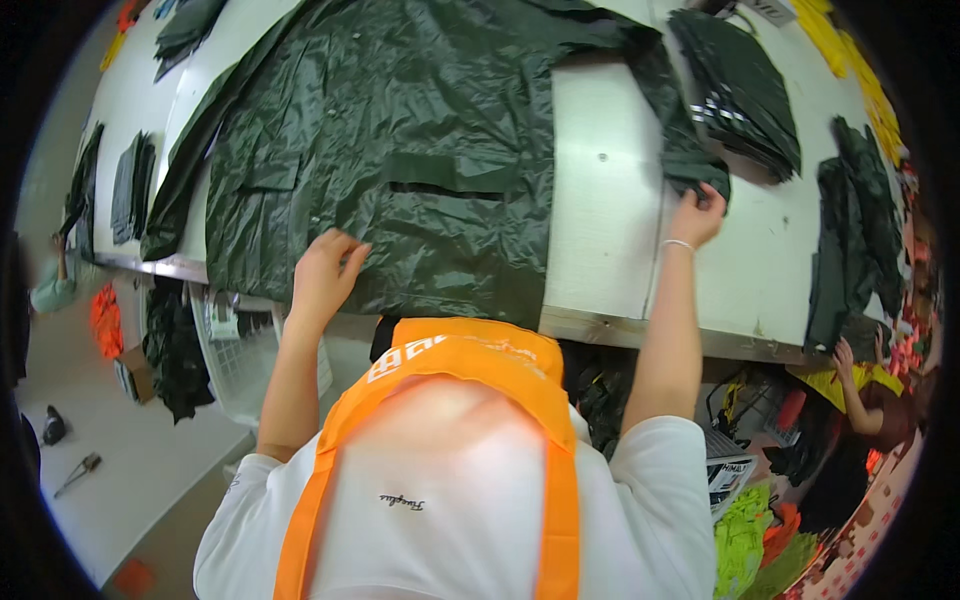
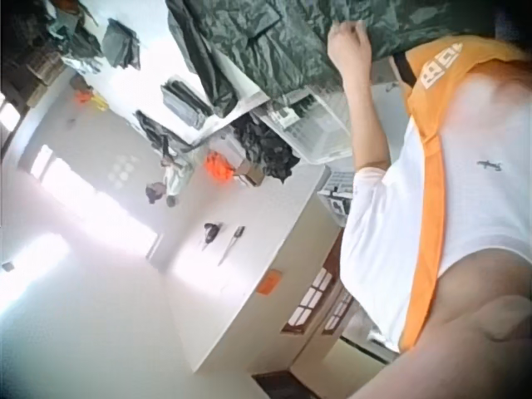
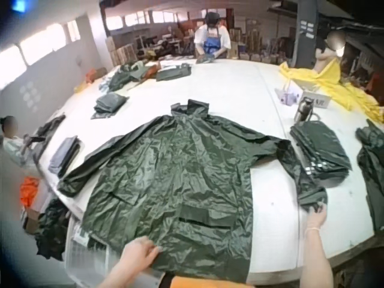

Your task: The person folds a dark green jacket on a white table. They smooth the fabric, fold the sleeves inward, fold the body in half, and then fold it into a compact rectangle. The folded jacket is placed on a stack of similar items.

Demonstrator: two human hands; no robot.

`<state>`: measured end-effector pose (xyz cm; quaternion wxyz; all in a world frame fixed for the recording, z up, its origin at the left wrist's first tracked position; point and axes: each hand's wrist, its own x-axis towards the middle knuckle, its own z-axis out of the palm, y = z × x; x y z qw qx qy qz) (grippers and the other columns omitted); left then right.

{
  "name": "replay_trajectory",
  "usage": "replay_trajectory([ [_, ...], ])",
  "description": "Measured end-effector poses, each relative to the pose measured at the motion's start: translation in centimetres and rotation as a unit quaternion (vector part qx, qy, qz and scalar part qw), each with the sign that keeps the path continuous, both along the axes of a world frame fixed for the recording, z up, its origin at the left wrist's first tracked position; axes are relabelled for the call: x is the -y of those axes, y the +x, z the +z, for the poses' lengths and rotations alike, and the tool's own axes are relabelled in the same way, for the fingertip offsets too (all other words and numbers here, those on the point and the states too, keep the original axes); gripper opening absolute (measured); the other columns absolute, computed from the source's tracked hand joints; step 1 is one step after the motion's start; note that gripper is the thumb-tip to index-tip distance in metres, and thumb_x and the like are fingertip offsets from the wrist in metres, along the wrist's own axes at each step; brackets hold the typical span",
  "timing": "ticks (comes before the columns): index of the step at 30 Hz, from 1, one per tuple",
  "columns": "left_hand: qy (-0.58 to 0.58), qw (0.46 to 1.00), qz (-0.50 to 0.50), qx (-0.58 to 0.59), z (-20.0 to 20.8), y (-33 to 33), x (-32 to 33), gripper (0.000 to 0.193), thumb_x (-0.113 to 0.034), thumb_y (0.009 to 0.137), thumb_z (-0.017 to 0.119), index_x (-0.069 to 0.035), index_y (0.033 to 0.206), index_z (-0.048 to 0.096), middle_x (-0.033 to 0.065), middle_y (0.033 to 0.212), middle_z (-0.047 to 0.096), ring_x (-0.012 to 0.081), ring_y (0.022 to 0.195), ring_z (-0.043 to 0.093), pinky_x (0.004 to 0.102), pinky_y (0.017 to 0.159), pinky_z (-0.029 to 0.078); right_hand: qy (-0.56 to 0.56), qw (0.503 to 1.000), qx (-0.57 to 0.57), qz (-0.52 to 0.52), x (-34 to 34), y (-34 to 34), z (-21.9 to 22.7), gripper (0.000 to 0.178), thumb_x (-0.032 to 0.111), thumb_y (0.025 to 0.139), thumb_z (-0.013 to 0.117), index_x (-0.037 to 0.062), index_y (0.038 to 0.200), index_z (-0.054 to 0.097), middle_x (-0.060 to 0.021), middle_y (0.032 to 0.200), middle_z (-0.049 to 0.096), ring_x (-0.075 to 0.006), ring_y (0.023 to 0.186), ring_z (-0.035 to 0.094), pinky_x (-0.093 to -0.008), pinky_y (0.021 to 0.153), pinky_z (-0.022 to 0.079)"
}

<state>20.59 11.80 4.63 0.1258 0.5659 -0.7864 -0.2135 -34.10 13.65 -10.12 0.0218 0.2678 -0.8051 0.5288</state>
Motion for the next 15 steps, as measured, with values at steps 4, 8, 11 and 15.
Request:
replay_trajectory([
  [4,0.054,0.959,-0.068,-0.269,1.5,-8.0,1.1,0.028,-0.019,0.087,0.06,-0.004,0.112,0.058,0.0104,0.104,0.062,0.0218,0.098,0.06,0.032,0.082,0.046,-0.065,0.944,-0.256,0.196,0.2,14.2,10.2,0.029,-0.011,0.072,0.057,0.0104,0.089,0.065,-0.006,0.088,0.064,-0.0219,0.074,0.061,-0.0296,0.067,0.049],
  [8,0.169,0.827,-0.049,-0.534,-1.8,-13.3,1.2,0.05,-0.025,0.092,0.055,-0.005,0.136,0.039,0.0107,0.129,0.052,0.0209,0.119,0.049,0.0331,0.098,0.039,-0.056,0.826,-0.369,0.422,-2.9,23.4,14.5,0.024,0.002,0.07,0.062,0.0146,0.09,0.066,-0.0015,0.084,0.062,-0.0204,0.066,0.059,-0.0315,0.059,0.047],
  [11,0.264,0.723,-0.032,-0.637,-2.4,-13.8,1.5,0.05,-0.025,0.092,0.055,-0.003,0.134,0.038,0.0128,0.128,0.052,0.0217,0.121,0.047,0.0361,0.101,0.037,-0.042,0.752,-0.362,0.55,-5.0,26.6,15.6,0.031,0.006,0.07,0.063,0.0151,0.1,0.066,-0.0026,0.09,0.061,-0.0186,0.066,0.058,-0.032,0.056,0.047],
  [15,0.429,0.529,-0.021,-0.732,-1.1,-12.4,0.3,0.037,-0.022,0.096,0.045,-0.009,0.13,0.044,0.0064,0.124,0.054,0.0213,0.116,0.051,0.0399,0.095,0.043,-0.119,0.812,-0.22,0.528,-6.9,27.4,17.9,0.035,-0.002,0.076,0.061,0.0108,0.108,0.063,-0.0045,0.099,0.061,-0.0139,0.06,0.052,-0.0246,0.053,0.043],
])
